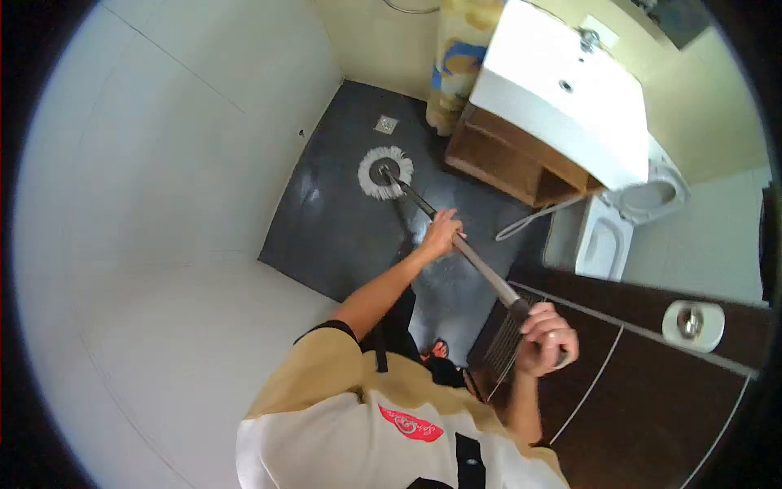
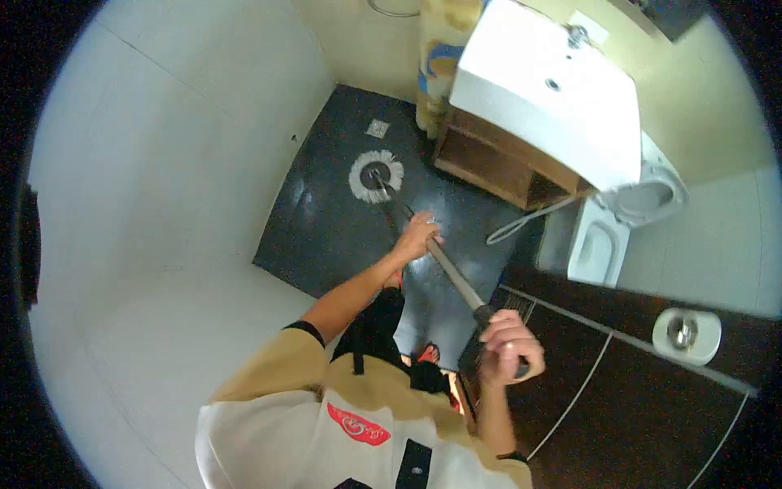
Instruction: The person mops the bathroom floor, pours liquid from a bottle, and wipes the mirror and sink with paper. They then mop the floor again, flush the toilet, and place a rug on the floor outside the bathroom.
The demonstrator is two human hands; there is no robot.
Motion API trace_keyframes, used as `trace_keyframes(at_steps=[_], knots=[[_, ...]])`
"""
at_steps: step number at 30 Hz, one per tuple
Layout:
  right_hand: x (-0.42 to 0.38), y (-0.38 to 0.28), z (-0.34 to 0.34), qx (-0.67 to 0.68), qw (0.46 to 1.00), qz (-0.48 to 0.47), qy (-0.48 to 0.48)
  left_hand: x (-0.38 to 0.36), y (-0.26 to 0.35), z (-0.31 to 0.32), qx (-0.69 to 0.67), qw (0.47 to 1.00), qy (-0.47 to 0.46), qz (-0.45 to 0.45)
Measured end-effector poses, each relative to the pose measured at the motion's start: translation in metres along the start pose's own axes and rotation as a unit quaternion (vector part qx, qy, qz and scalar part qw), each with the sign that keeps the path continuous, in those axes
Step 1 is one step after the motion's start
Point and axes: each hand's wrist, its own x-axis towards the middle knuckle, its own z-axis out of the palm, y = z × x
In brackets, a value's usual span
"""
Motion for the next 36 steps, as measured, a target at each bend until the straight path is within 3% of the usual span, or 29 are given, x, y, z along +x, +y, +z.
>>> trace_keyframes(at_steps=[3,6,10,12,15,17,21,23,24,30,33,35,36], knots=[[-0.013,0.086,0.042,-0.012,0.999,0.017,0.042,0.054,-0.067,-0.044,0.059,0.998,-0.009,-0.025],[-0.019,0.148,0.084,-0.045,0.997,0.063,-0.011,0.096,-0.154,-0.063,0.107,0.993,0.049,0.008],[-0.028,0.214,0.142,-0.072,0.987,0.121,-0.073,0.132,-0.224,-0.097,0.119,0.988,0.076,-0.06],[-0.033,0.245,0.162,-0.066,0.984,0.154,-0.06,0.14,-0.235,-0.112,0.141,0.98,0.09,-0.106],[-0.027,0.29,0.181,-0.024,0.989,0.142,-0.038,0.156,-0.242,-0.136,0.267,0.963,0.046,-0.005],[-0.012,0.307,0.187,-0.008,0.99,0.137,-0.034,0.171,-0.241,-0.143,0.259,0.964,0.054,-0.037],[0.047,0.295,0.169,-0.012,0.985,0.133,-0.108,0.186,-0.192,-0.147,0.201,0.971,0.076,-0.105],[0.077,0.269,0.154,-0.018,0.98,0.122,-0.159,0.177,-0.173,-0.138,0.2,0.961,0.179,-0.065],[0.089,0.254,0.148,-0.004,0.975,0.134,-0.176,0.165,-0.161,-0.135,0.2,0.952,0.228,-0.043],[0.084,0.163,0.101,0.11,0.921,0.238,-0.288,0.013,-0.076,-0.125,0.178,0.935,0.276,-0.136],[0.026,0.134,0.091,0.156,0.883,0.276,-0.344,-0.097,-0.069,-0.107,0.194,0.922,0.292,-0.165],[-0.022,0.108,0.087,0.162,0.871,0.298,-0.356,-0.174,-0.088,-0.095,0.156,0.939,0.273,-0.138],[-0.047,0.101,0.08,0.178,0.857,0.301,-0.379,-0.209,-0.109,-0.092,0.144,0.945,0.219,-0.194]])
